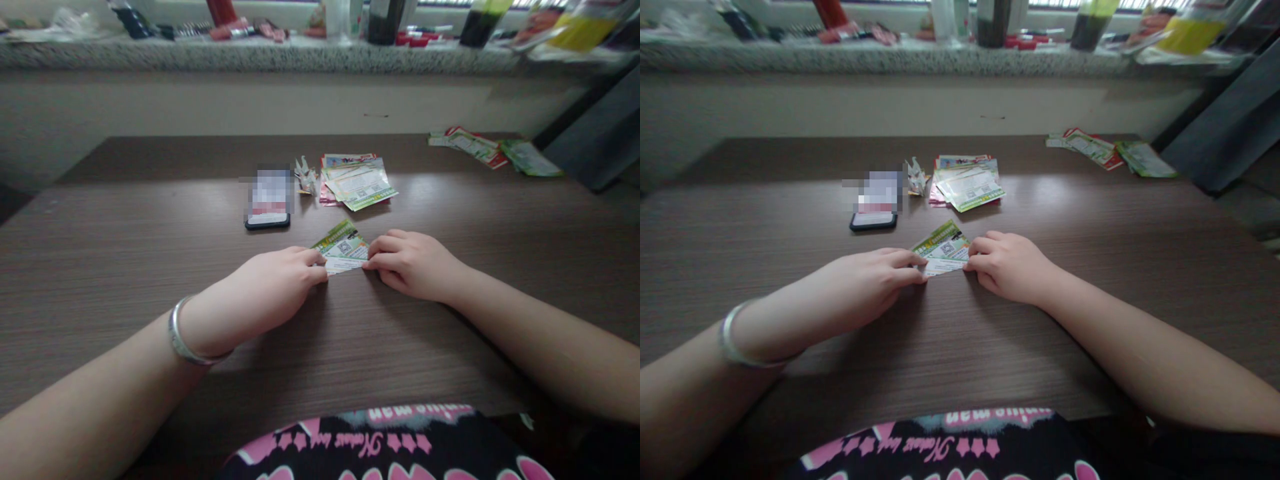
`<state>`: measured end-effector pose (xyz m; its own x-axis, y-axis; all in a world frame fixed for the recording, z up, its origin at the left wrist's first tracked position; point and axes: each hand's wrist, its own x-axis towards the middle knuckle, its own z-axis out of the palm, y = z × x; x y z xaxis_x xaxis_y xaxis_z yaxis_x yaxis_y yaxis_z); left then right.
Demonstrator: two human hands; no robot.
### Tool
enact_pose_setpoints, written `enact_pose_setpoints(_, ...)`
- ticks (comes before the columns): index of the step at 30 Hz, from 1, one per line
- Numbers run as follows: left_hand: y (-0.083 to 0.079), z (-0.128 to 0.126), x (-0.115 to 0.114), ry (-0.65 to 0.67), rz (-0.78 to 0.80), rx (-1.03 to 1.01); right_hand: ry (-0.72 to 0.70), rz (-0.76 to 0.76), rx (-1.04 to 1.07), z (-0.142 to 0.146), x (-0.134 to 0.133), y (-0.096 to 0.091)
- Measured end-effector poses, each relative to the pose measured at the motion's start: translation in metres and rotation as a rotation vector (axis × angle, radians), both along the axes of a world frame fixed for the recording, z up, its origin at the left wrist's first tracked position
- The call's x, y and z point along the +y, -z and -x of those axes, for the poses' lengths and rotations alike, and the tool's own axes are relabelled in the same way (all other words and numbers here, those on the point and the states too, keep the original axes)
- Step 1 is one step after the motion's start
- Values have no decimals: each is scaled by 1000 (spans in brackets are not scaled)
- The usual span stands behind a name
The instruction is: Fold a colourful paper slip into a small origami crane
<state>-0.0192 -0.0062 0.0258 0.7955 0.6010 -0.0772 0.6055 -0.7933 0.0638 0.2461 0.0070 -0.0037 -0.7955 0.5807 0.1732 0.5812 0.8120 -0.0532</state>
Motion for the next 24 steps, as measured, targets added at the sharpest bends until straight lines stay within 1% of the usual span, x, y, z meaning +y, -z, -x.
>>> enact_pose_setpoints(15,0,3,2,-7,-2,14,-9,-6,23,-5,3,0)
enact_pose_setpoints(20,-3,1,3,9,-4,33,-78,56,47,-18,10,-3)
enact_pose_setpoints(24,-6,-4,2,-16,-14,67,-56,104,108,-24,12,-4)
